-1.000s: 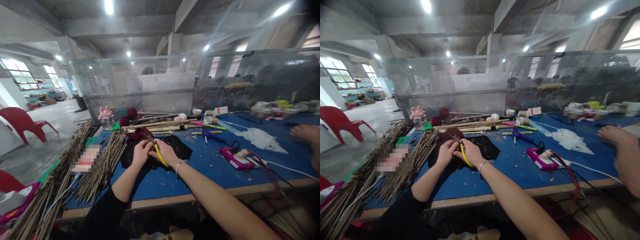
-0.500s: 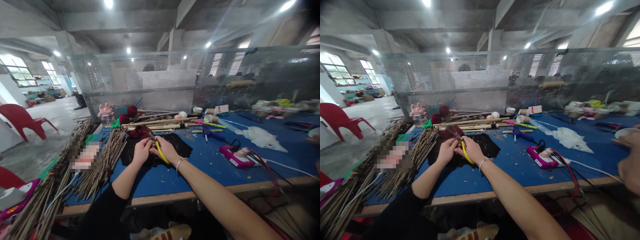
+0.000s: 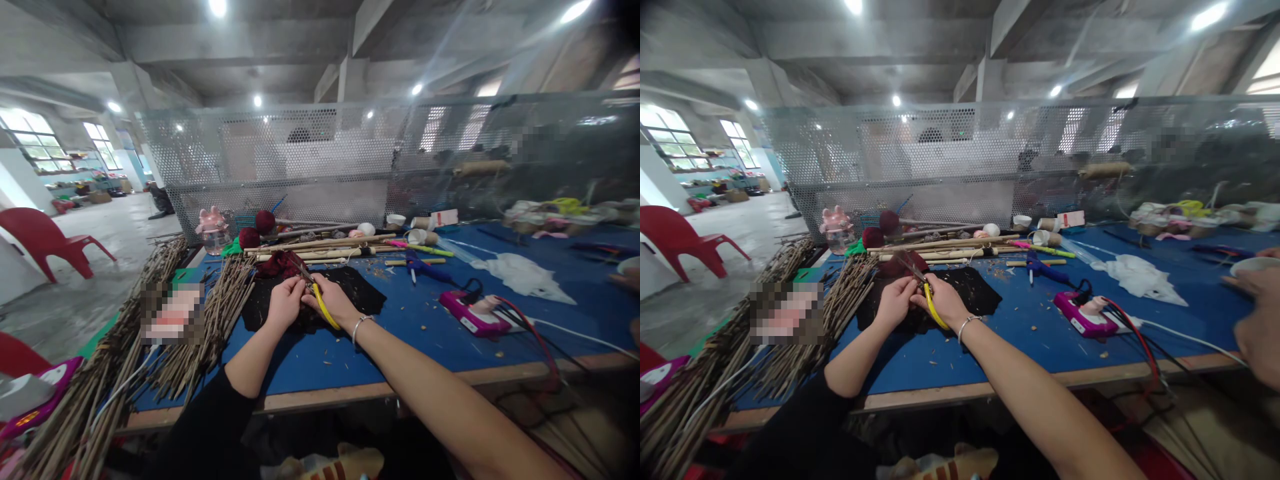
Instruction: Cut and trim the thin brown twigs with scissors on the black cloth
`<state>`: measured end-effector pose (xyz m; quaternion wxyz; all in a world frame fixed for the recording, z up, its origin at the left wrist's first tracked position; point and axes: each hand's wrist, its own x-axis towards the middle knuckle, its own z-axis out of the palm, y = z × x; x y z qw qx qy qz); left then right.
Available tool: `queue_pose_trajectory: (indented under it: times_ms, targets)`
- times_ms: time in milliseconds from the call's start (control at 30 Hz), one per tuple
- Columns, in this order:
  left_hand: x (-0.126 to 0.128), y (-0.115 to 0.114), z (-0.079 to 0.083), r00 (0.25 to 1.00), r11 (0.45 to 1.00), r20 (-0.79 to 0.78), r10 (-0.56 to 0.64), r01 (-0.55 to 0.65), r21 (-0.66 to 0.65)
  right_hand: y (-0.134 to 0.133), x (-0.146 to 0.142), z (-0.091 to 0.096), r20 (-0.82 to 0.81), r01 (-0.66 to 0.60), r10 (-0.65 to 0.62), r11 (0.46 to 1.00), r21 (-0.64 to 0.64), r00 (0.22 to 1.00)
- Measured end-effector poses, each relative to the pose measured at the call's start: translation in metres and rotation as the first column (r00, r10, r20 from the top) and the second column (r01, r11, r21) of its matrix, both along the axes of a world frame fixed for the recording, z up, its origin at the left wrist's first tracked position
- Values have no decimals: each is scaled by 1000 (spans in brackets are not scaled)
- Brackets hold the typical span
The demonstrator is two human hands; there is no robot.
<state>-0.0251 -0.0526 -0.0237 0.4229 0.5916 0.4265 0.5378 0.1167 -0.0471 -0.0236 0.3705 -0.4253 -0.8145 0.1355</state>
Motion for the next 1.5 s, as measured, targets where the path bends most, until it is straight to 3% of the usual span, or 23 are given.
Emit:
queue_pose_trajectory:
  times_ms: [200, 400, 800, 967, 1200, 1500]
  targets:
    - [-2, 1, -2, 996, 997, -70, 51, -47, 66, -2, -1, 0, 46, 74, -72, 997, -36, 996]
    - [0, 1, -1, 997, 998, -45, 59, -60, -19, -1, -2, -1, 91, 137, -133, 990, -42, 987]
    - [1, 0, 3, 998, 997, 47, 30, -27, -67, -2, 0, 1, 115, 151, -145, 987, -48, 983]
    - [0, 1, 4, 996, 998, 76, 52, -48, -46, -4, -2, 1, 153, 158, -159, 987, 20, 975]
    - [0, 3, -2, 999, 999, -28, -20, 21, 43, -1, 1, 0, 124, 79, -88, 994, 74, 988]
    - [-3, 3, -4, 997, 997, -76, -11, 17, 80, -1, 2, 3, 79, 69, -70, 998, 10, 994]
